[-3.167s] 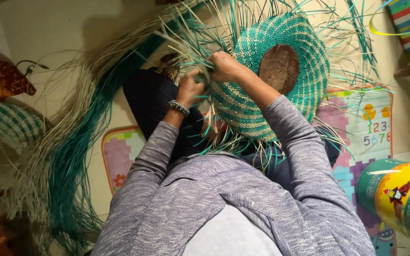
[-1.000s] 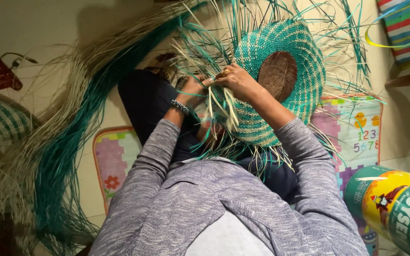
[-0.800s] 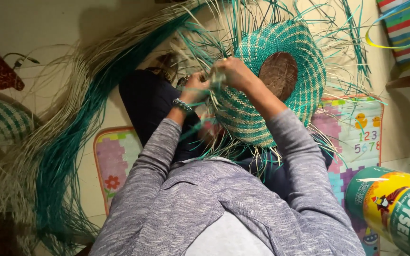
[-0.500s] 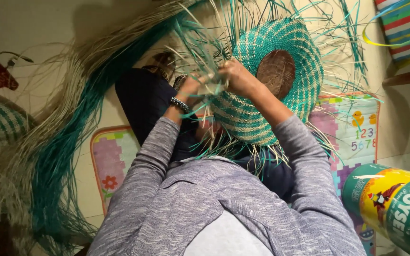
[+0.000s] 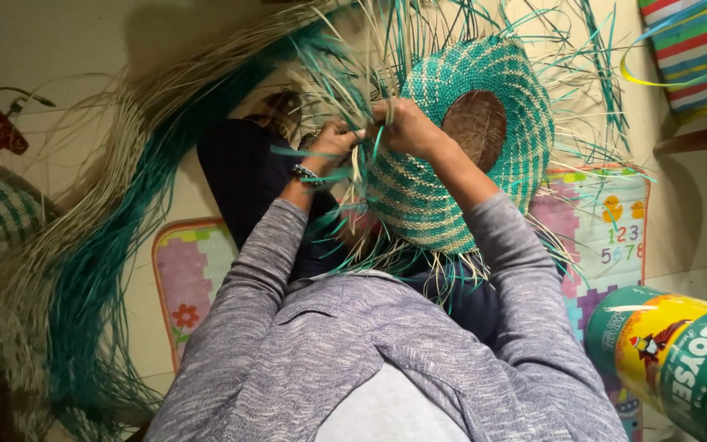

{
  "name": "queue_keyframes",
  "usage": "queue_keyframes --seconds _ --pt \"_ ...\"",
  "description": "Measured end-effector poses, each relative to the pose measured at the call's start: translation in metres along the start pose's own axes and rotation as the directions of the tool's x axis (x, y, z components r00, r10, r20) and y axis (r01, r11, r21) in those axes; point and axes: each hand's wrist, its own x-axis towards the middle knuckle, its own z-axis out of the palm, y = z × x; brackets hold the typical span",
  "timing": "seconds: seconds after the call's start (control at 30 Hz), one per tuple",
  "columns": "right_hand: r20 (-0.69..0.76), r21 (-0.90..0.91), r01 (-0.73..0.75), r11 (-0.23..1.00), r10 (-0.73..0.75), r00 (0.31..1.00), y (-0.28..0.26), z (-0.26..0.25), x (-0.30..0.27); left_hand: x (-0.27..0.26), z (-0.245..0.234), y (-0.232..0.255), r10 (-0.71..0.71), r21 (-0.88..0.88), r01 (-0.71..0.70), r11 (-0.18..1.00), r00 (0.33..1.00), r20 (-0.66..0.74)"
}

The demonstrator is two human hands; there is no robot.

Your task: Weaving a hat from natural fiber strands while sitting on the floor.

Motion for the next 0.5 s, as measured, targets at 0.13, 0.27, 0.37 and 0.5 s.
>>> queue_keyframes --seconds 0.13,0.27,0.37,0.5 --pt "0.101 -0.351 0.225 0.909 -0.202 0.974 -0.011 -0.007 -0.019 -0.018 -0.006 0.043 -0.257 -0.057 0.267 0.962 0.956 0.141" --pt "0.091 -0.383 0.274 0.882 -0.259 0.962 0.022 0.012 -0.009 -0.012 -0.007 0.031 -0.038 -0.154 0.071 0.985 0.977 0.211" --pt "0.168 -0.449 0.263 0.854 -0.209 0.963 0.019 0.008 0.009 -0.002 0.000 0.019 -0.105 0.354 0.075 0.932 0.992 0.068" --pt "0.034 -0.085 0.008 0.996 -0.005 0.999 -0.006 -0.007 0.016 0.024 -0.001 -0.036 -0.261 0.356 0.240 0.903 0.965 0.013"
